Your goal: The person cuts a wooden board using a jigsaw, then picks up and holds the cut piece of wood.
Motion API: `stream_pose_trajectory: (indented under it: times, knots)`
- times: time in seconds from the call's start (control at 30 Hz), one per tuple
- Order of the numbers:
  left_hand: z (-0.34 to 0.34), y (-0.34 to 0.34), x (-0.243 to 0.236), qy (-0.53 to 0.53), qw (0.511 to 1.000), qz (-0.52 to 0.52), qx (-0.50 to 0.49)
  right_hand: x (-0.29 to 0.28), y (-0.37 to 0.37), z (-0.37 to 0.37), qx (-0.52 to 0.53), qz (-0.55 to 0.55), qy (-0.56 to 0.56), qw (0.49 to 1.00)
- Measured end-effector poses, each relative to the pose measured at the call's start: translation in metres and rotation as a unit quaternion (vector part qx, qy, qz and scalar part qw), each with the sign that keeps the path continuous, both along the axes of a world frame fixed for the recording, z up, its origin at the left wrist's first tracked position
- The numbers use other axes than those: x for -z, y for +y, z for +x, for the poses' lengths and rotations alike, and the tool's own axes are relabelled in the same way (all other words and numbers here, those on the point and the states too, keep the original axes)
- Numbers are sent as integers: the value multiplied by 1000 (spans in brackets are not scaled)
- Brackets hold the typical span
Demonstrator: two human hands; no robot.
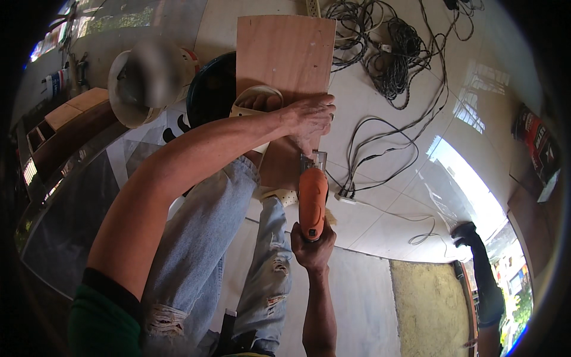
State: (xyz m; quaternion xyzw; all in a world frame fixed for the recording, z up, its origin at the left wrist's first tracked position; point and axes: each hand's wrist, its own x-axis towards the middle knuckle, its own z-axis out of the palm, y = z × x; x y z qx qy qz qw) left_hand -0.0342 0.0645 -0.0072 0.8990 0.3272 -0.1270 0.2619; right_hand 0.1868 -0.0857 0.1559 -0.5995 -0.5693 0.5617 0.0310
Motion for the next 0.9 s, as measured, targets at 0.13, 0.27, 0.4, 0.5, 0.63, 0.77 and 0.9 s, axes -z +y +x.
stream_pose_trajectory:
  times: [0.13,0.27,0.4,0.5,0.63,0.77,0.9]
  knots:
    - [1,0,-1,1,1000,1,1,1,0,1,-10,8,3,1000]
    - [0,-1,-2,3,1000,0,2,6,-2,0,-2,36,8,999]
    - [1,-1,-3,4,1000,0,2,7,-2,0,0,47,11,999]
    - [0,-1,-3,5,1000,0,3,7,-2,0,4,39,10,999]
    - [-1,-1,-3,3,1000,-1,3,3,1,2,-16,12,0,1000]
    - [-1,0,-2,-1,1000,-2,2,3,2,1,-12,10,1,1000]
    - [-1,0,-2,-4,1000,-4,4,4,2,1,-7,9,6,1000]
